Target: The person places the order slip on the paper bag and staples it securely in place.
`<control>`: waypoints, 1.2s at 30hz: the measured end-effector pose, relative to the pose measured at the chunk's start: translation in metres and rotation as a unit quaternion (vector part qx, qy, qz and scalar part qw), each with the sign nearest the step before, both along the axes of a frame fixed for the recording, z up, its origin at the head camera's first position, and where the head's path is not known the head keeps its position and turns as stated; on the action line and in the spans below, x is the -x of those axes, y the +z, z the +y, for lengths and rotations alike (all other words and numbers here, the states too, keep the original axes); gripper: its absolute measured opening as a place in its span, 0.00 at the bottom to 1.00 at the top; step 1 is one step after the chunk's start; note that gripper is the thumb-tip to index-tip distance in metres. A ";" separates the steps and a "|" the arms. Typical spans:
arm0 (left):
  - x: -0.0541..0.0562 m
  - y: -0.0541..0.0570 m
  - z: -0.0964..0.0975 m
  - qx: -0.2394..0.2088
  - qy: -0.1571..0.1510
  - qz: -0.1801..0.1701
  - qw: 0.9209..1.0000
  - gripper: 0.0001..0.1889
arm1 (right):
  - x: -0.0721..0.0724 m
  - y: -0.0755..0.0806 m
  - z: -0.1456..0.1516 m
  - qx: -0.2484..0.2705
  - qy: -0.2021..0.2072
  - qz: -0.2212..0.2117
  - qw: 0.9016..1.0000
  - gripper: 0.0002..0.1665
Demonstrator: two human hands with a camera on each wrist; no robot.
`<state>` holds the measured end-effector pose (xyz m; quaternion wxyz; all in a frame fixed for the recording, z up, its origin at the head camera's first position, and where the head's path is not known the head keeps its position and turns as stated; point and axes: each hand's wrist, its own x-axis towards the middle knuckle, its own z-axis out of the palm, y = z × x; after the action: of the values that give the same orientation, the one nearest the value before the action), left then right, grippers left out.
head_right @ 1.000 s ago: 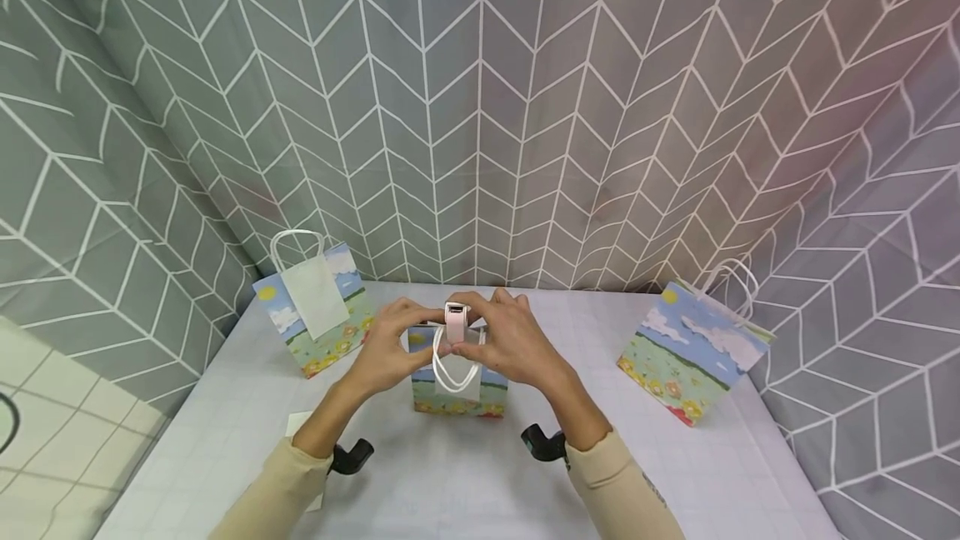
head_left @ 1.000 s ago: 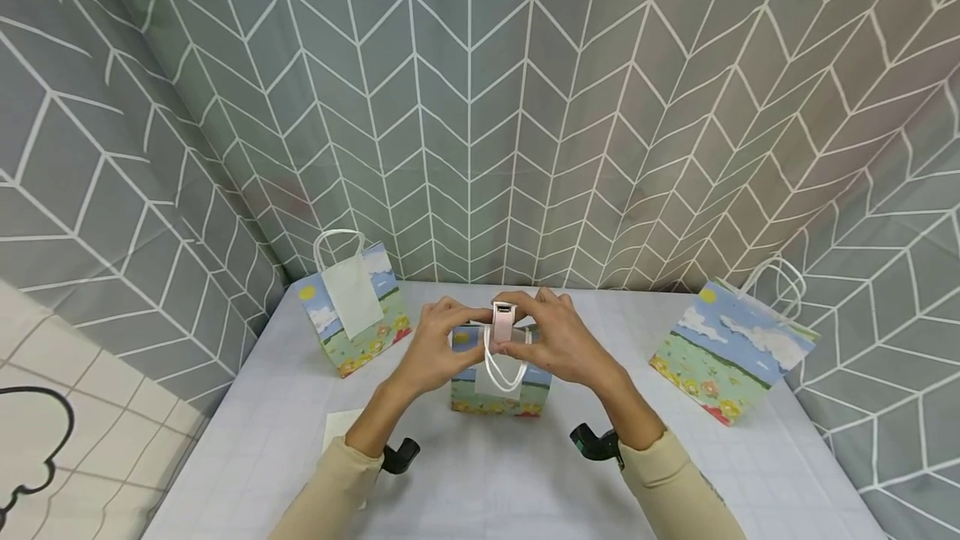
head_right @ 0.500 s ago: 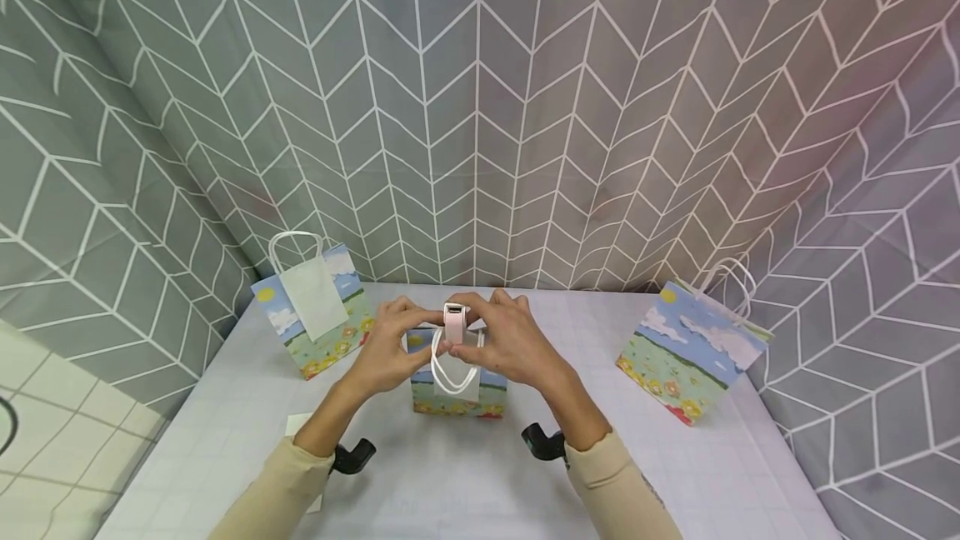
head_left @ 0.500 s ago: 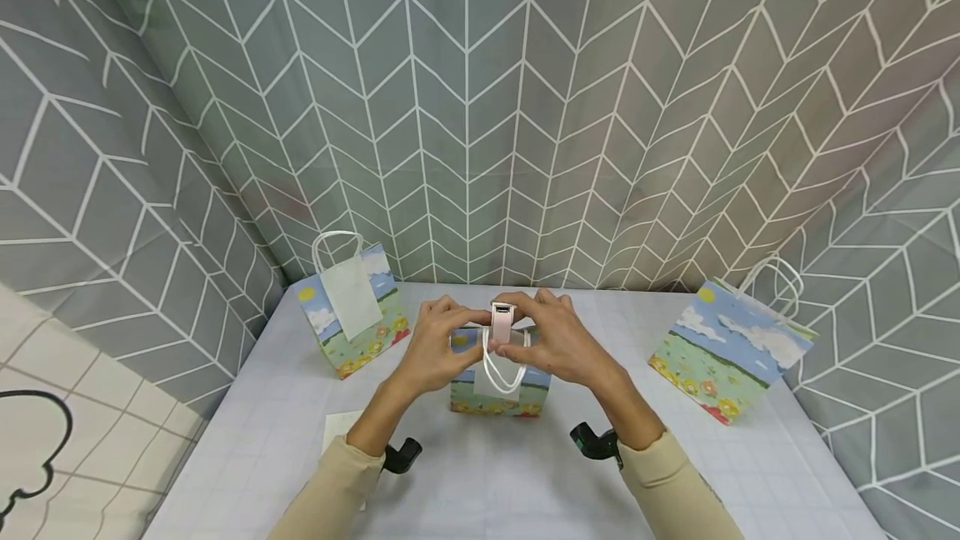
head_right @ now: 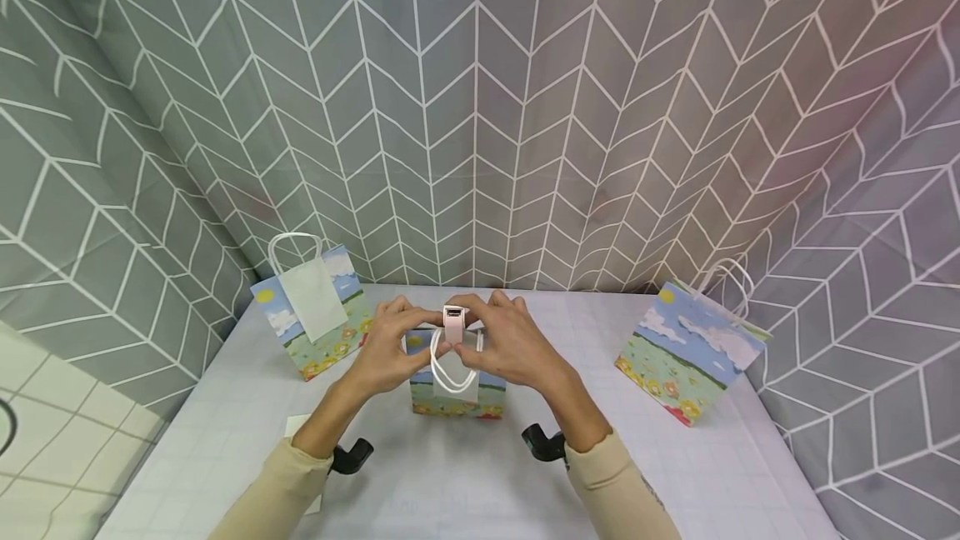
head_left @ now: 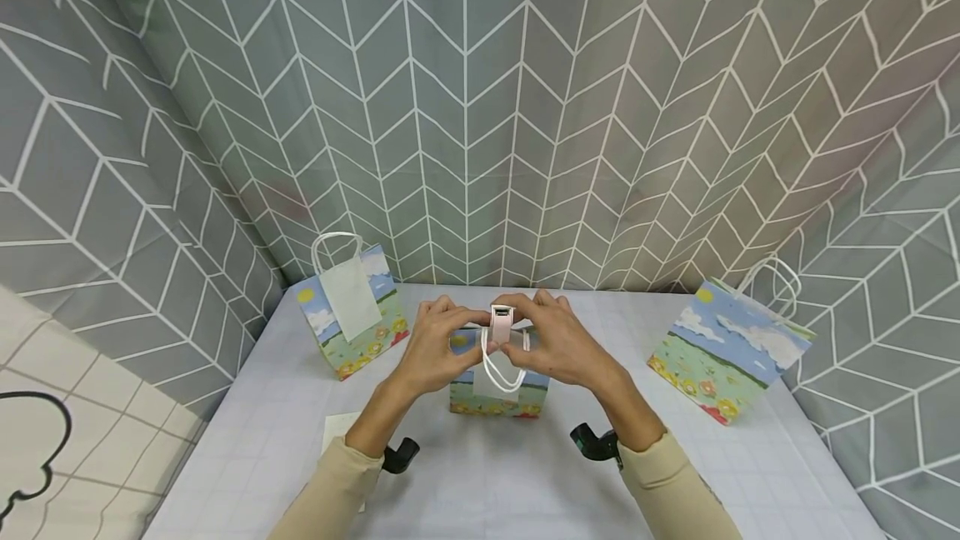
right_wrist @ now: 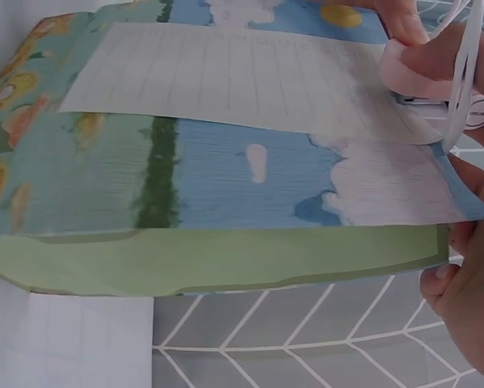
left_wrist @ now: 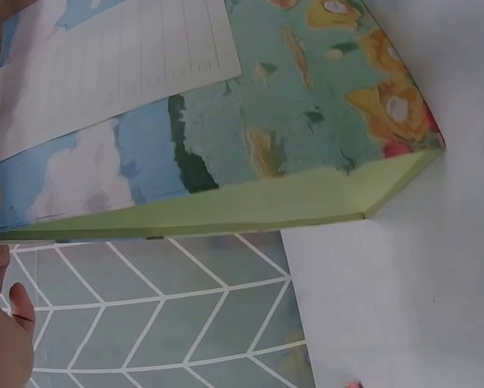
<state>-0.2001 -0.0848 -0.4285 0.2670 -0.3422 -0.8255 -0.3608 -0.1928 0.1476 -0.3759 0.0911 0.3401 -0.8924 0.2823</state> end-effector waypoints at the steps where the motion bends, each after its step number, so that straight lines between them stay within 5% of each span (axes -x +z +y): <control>1: 0.000 0.000 0.000 -0.001 -0.001 0.000 1.000 0.20 | 0.000 0.000 0.000 0.002 0.001 -0.003 1.000 0.32; 11: -0.001 -0.002 0.000 -0.001 0.003 0.004 1.000 0.22 | -0.001 -0.004 0.000 0.007 0.010 0.024 1.000 0.34; 36: 0.003 -0.003 0.003 0.021 0.006 0.084 0.996 0.21 | -0.001 -0.011 -0.002 0.013 0.034 0.116 0.993 0.30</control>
<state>-0.2030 -0.0820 -0.4315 0.3307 -0.3715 -0.8095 -0.3119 -0.1921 0.1456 -0.3868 0.1884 0.3997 -0.8598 0.2557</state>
